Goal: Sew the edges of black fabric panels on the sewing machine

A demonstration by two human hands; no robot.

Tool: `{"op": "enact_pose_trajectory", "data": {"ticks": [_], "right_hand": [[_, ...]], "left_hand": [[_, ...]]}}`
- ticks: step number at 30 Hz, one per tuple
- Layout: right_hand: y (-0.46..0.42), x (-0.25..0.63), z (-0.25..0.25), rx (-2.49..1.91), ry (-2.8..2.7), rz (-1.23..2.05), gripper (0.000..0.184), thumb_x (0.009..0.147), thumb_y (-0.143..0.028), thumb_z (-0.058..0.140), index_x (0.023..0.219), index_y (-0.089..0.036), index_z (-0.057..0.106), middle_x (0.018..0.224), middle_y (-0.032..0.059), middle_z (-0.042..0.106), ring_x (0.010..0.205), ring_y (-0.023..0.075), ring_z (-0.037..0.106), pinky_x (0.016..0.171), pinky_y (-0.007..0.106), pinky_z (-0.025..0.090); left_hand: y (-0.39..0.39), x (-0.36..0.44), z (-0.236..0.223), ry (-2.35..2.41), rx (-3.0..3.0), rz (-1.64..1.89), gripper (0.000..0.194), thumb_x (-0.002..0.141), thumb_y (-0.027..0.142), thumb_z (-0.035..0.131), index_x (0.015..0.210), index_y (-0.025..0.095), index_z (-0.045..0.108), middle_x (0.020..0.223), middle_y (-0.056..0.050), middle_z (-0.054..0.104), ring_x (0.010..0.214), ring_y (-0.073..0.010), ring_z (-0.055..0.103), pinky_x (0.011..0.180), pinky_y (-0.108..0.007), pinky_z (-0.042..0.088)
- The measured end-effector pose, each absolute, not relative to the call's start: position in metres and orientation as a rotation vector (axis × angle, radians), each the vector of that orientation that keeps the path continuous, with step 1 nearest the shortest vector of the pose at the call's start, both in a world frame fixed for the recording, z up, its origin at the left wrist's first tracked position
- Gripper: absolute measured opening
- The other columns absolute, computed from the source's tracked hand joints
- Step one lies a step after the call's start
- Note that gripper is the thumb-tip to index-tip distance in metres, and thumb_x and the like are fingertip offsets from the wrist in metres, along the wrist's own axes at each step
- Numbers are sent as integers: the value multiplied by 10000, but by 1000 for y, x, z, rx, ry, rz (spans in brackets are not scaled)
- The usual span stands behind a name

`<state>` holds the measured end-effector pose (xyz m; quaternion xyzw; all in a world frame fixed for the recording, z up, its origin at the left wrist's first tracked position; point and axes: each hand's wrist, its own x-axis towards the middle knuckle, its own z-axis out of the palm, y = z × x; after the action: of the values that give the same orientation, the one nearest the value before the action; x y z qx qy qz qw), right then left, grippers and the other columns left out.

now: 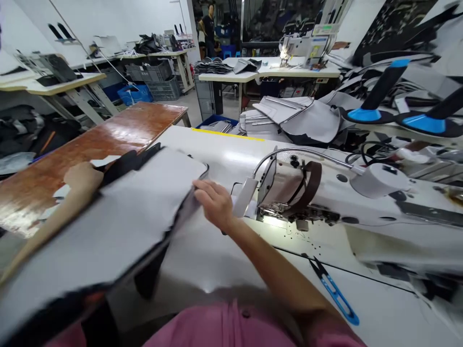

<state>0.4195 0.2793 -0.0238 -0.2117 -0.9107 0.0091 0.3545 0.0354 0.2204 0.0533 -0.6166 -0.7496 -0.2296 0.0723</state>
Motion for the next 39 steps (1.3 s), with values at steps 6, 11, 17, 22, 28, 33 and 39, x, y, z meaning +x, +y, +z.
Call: {"op": "enact_pose_trajectory", "data": {"ticks": [6,11,17,22,28,33,39], "right_hand": [[270,493,-47,-662,-2415,-20,321,870,18,379,1120,-66,562,1135,192,610,1117,241,546,895,367,434],[204,520,-28,-143,-2696,-53,277,942,-132,419,1191,-180,531,1333,99,501,1311,245,371,991,417,369],[190,509,-40,-357,-2814,-53,122,906,-101,457,863,-181,539,839,40,549,860,184,526,806,349,439],[206,531,-56,-712,-2687,-132,163,882,-76,483,767,-191,503,756,38,517,767,186,504,731,315,471],[188,555,-73,-789,-2595,-212,168,864,-57,467,966,-84,598,1034,168,607,1111,255,521,972,386,439],[185,560,-85,-977,-2485,-260,274,841,-18,456,1060,-61,615,1137,186,620,1139,251,531,938,380,458],[214,564,-77,-1186,-2464,-274,304,857,-31,455,1126,-53,595,1200,191,601,1043,255,552,822,384,485]], "left_hand": [[245,47,81,-2451,-785,-499,317,764,390,537,794,82,609,780,-72,619,834,-257,582,822,-558,475],[272,133,114,-2243,-1233,-462,235,803,223,489,911,60,620,1051,-115,606,979,-249,566,883,-441,469],[269,257,94,-2190,-1834,-163,314,863,107,360,1032,101,625,1037,-82,595,1089,-295,537,895,-479,406],[242,335,34,-2217,-2370,207,214,824,162,435,948,178,608,889,-83,654,815,-237,643,700,-329,449],[222,386,-14,-2251,-2528,14,484,839,558,472,1125,172,527,981,-125,636,856,-291,650,688,-353,461],[236,405,-30,-2350,-2512,-157,359,862,399,470,1160,201,499,1057,-124,614,854,-268,640,702,-372,474],[274,427,-39,-2264,-2507,-505,153,833,204,472,932,197,588,1095,-106,592,976,-226,587,816,-348,494]]}}
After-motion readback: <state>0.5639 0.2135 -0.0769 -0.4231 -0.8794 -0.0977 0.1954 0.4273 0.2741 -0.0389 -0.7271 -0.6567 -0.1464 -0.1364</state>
